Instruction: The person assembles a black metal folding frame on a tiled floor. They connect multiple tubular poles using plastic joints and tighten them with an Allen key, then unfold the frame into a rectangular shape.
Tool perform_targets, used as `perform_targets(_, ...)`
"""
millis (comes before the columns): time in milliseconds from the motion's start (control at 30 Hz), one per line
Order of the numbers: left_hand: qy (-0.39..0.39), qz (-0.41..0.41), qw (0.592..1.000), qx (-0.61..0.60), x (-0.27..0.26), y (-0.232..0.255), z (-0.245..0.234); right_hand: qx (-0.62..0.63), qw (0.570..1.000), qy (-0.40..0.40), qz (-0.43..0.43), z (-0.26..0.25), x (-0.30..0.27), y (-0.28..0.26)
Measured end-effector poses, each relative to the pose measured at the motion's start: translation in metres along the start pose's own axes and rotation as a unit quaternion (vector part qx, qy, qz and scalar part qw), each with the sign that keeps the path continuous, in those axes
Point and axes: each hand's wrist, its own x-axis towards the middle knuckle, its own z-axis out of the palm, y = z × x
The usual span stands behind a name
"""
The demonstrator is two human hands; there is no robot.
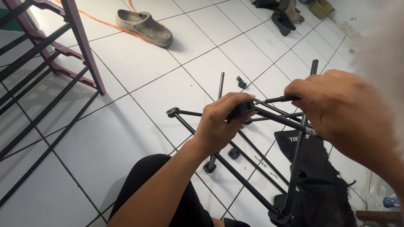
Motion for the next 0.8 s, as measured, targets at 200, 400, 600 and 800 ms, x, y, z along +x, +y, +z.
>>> perform_targets(200,-0.006,-0.003,1.000,-0.006,0.000,0.001,0.002,-0.024,0.993,0.075,-0.087,-0.003,-0.002,-0.003)
perform_targets(400,-0.007,0.006,1.000,0.003,-0.001,-0.001,0.001,-0.076,0.994,0.040,-0.071,-0.008,-0.001,-0.012)
perform_targets(600,-0.022,0.064,0.997,0.033,-0.001,-0.001,-0.006,-0.068,0.997,-0.026,-0.023,-0.020,0.007,-0.017)
perform_targets(800,-0.067,-0.026,0.997,-0.011,-0.001,-0.002,-0.003,-0.092,0.995,-0.023,-0.002,-0.026,0.011,-0.017)
